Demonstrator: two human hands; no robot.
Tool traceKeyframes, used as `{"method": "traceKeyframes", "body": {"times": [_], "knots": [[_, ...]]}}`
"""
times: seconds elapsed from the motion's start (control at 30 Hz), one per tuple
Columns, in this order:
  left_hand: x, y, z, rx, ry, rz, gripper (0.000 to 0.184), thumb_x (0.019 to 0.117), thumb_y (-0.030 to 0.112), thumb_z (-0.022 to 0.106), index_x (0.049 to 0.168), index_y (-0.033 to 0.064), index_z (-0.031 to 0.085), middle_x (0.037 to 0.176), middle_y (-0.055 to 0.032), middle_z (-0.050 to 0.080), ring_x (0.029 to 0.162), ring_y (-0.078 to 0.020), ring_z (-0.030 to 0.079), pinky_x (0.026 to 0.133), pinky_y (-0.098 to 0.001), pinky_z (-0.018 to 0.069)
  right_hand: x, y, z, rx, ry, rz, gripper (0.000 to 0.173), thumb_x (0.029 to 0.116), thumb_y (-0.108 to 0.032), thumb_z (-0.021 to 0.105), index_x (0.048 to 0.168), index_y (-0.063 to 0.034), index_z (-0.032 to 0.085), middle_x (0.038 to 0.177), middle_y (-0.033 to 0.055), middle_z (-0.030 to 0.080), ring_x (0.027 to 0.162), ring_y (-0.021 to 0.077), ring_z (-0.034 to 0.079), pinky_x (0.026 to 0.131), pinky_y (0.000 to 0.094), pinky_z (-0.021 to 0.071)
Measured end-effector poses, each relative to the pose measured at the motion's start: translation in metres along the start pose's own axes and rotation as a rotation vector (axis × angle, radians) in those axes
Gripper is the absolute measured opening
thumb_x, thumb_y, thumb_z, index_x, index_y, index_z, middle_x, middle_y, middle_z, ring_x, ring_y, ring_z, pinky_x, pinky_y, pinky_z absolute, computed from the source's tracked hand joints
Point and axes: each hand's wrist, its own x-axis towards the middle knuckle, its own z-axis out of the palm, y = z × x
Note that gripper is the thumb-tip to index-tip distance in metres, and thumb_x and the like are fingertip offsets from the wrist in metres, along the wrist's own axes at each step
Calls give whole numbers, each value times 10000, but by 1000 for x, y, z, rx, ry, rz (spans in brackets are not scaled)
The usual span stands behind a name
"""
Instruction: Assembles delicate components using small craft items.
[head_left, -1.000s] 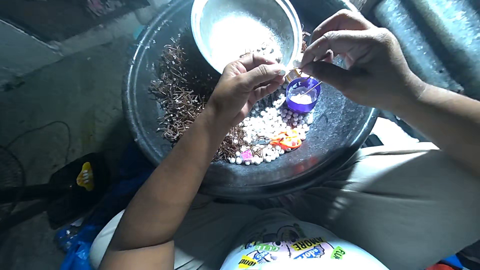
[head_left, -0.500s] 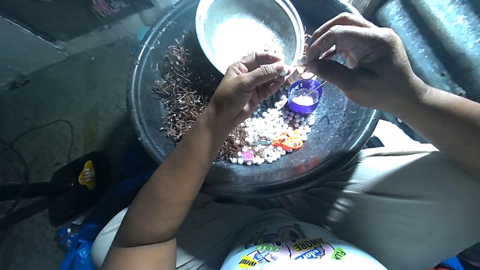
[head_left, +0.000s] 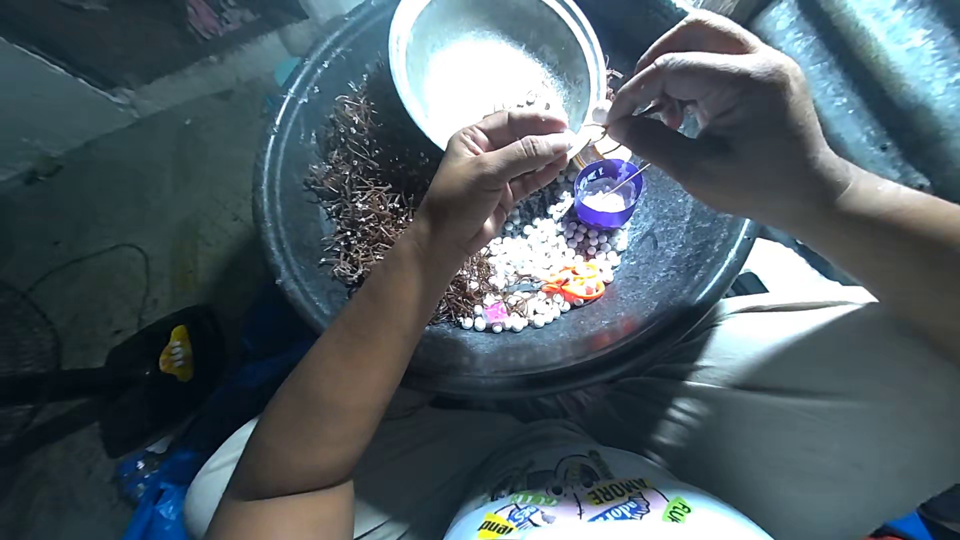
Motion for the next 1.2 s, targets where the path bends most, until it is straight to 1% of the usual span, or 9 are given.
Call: {"method": "traceKeyframes", "body": {"times": [0.07,0.17,0.23,0.37,0.5,0.63,0.77,0.97,1.2], "knots": [[0,-1,2,17,12,38,193,944,-116,583,943,57,670,866,-3,732,781,-65,716,789,-226,615,1,-3,-1,-109,-31,-4,180,1007,-136,588,1023,-36,737,973,83,592,823,41,553,724,151,461],[-2,-3,5,129,34,111,200,906,-126,634,936,70,660,856,18,741,785,-65,729,790,-234,623,1,-8,1,-218,-85,-7,221,1028,-121,539,1056,-42,744,928,112,634,788,150,601,703,277,486],[-2,-5,5,217,37,175,194,888,-119,664,949,65,655,880,28,736,804,-71,731,805,-250,628,2,-11,3,-243,-99,-8,234,1032,-123,515,1093,-32,722,922,116,639,762,172,600,684,313,487],[-1,-9,3,328,18,310,171,867,-91,708,962,47,676,904,20,742,793,-77,730,783,-261,632,6,-16,5,-245,-105,-33,192,1001,-85,511,1016,-25,693,867,112,616,710,168,567,628,314,450],[-1,-10,2,381,2,365,158,869,-78,722,980,28,682,915,7,748,802,-78,730,780,-260,630,6,-19,8,-254,-103,-70,221,1028,-91,509,1021,-16,717,877,123,621,728,175,590,650,291,478],[-1,-10,2,406,8,394,160,864,-81,723,981,19,679,916,9,742,794,-63,721,767,-243,625,7,-20,9,-253,-111,-73,227,1033,-98,507,1030,-16,719,889,131,629,753,188,608,672,301,490],[-1,-10,2,430,3,405,170,853,-75,740,984,17,681,907,10,744,792,-58,725,764,-236,627,7,-18,10,-239,-111,-92,230,1025,-92,505,1009,-13,720,868,119,614,729,161,575,649,276,463],[-2,-12,4,464,10,420,166,845,-75,753,974,1,682,917,-10,747,790,-54,728,754,-221,628,8,-16,11,-224,-113,-77,189,984,-109,543,965,-22,710,862,114,614,717,151,571,639,284,459],[-1,-14,8,452,24,443,173,831,-94,750,958,5,687,890,-11,747,764,-49,722,733,-216,624,10,-16,11,-203,-83,-54,161,957,-117,577,912,-29,704,832,91,607,704,114,546,620,251,427]]}}
